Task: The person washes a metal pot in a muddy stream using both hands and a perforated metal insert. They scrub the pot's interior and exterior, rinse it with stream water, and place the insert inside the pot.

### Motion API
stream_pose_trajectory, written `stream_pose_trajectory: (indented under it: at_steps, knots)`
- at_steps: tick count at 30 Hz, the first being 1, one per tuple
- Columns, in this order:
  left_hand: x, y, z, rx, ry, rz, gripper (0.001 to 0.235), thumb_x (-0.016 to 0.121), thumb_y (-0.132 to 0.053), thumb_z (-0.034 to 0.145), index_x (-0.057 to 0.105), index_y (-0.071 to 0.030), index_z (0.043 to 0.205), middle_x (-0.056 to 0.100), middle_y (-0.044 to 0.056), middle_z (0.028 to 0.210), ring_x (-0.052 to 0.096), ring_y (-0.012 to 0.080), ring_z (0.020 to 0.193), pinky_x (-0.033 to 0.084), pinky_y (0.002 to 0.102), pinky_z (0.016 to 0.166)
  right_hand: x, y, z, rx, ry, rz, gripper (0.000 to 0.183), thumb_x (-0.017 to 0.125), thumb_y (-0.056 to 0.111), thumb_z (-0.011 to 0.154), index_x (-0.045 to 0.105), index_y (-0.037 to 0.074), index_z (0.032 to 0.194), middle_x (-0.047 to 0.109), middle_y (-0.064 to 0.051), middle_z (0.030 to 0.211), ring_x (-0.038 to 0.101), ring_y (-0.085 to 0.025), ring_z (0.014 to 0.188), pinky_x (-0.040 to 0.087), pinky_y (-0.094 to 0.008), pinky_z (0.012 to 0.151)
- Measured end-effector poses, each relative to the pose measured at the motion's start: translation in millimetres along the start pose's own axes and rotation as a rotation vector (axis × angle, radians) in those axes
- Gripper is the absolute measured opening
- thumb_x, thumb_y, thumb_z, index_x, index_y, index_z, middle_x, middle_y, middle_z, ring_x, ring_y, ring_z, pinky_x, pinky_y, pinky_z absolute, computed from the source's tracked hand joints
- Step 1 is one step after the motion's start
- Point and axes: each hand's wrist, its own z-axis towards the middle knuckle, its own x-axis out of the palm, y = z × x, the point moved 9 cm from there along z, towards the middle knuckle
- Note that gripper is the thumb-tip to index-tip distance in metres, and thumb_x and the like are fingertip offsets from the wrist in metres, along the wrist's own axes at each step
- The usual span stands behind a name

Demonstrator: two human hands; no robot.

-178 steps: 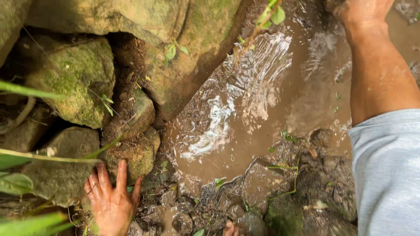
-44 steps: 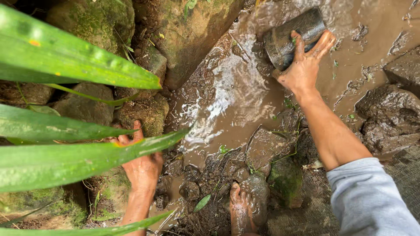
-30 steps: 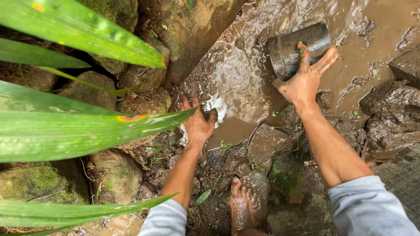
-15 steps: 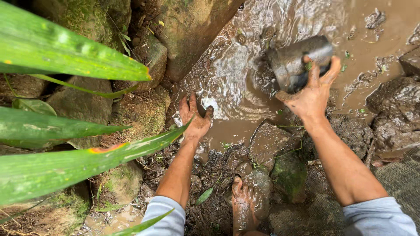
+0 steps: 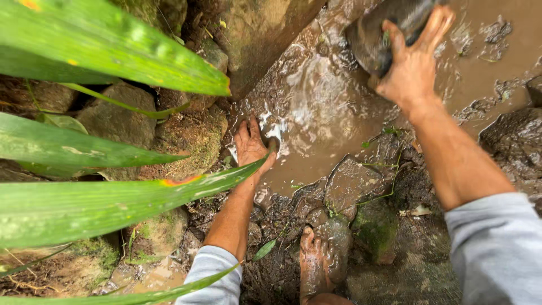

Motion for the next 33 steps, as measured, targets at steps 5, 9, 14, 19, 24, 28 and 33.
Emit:
stream_pose_trajectory:
  at_steps: [5, 9, 14, 19, 24, 28, 33]
  knots:
    - [14.6, 0.9, -1.3, 0.000, -0.008, 0.074, 0.090, 0.066, -0.035, 0.086, 0.024, -0.002, 0.158, 0.024, 0.030, 0.156, 0.036, 0.0449, 0.134, 0.036, 0.051, 0.113, 8.8, -6.2, -49.0, 0.069, -0.029, 0.037, 0.115, 0.102, 0.037, 0.063, 0.042, 0.025, 0.160, -0.012, -0.042, 0.160, -0.010, -0.064, 0.152, 0.023, -0.068, 0.130]
    - [18.0, 2.0, -1.4, -0.027, -0.088, 0.068, 0.085, 0.067, -0.032, 0.086, 0.032, -0.003, 0.157, 0.027, 0.026, 0.156, 0.033, 0.0429, 0.137, 0.035, 0.053, 0.113, 12.5, -11.2, -78.2, 0.109, -0.107, 0.133, 0.117, 0.104, 0.040, 0.063, 0.042, 0.026, 0.161, -0.010, -0.041, 0.164, -0.008, -0.062, 0.155, 0.019, -0.073, 0.129]
    - [15.2, -6.9, -1.7, -0.025, -0.172, 0.013, 0.085, 0.071, -0.033, 0.083, 0.035, 0.002, 0.151, 0.033, 0.027, 0.145, 0.033, 0.0442, 0.132, 0.034, 0.055, 0.109, 20.5, -7.7, -96.2, 0.136, -0.127, 0.120, 0.115, 0.102, 0.041, 0.064, 0.041, 0.024, 0.160, -0.008, -0.042, 0.160, -0.007, -0.062, 0.154, 0.013, -0.074, 0.129]
    - [8.2, -9.5, -3.1, -0.051, -0.208, -0.016, 0.082, 0.072, -0.028, 0.081, 0.038, 0.000, 0.150, 0.036, 0.025, 0.142, 0.038, 0.0425, 0.126, 0.035, 0.054, 0.108, 26.7, -1.9, -116.6, 0.225, -0.189, 0.157, 0.116, 0.102, 0.038, 0.061, 0.044, 0.023, 0.159, -0.011, -0.045, 0.160, -0.007, -0.064, 0.150, 0.010, -0.076, 0.125]
    - [5.0, -13.3, -7.1, -0.021, -0.288, 0.015, 0.082, 0.074, -0.026, 0.080, 0.039, 0.001, 0.149, 0.036, 0.027, 0.140, 0.037, 0.0437, 0.124, 0.036, 0.054, 0.107, 22.5, 28.2, -159.6, 0.238, -0.182, 0.315, 0.120, 0.101, 0.037, 0.059, 0.034, 0.013, 0.156, -0.007, -0.040, 0.161, -0.001, -0.061, 0.152, 0.017, -0.063, 0.127]
    - [18.0, 5.9, -5.1, -0.032, -0.123, -0.052, 0.077, 0.067, -0.022, 0.081, 0.041, 0.001, 0.150, 0.043, 0.024, 0.136, 0.043, 0.0380, 0.121, 0.040, 0.051, 0.104, 32.8, 58.7, -175.8, 0.301, -0.064, 0.372, 0.115, 0.104, 0.032, 0.054, 0.045, 0.022, 0.153, 0.003, -0.031, 0.161, 0.011, -0.053, 0.154, 0.029, -0.054, 0.127]
    - [16.1, 30.2, 2.3, 0.032, -0.029, -0.150, 0.073, 0.065, -0.027, 0.086, 0.042, -0.003, 0.150, 0.041, 0.026, 0.141, 0.040, 0.0406, 0.126, 0.036, 0.050, 0.108, 9.3, 53.9, -180.9, 0.192, -0.183, 0.627, 0.125, 0.106, 0.027, 0.058, 0.036, 0.034, 0.161, 0.005, -0.015, 0.167, 0.028, -0.034, 0.152, 0.040, -0.038, 0.126]
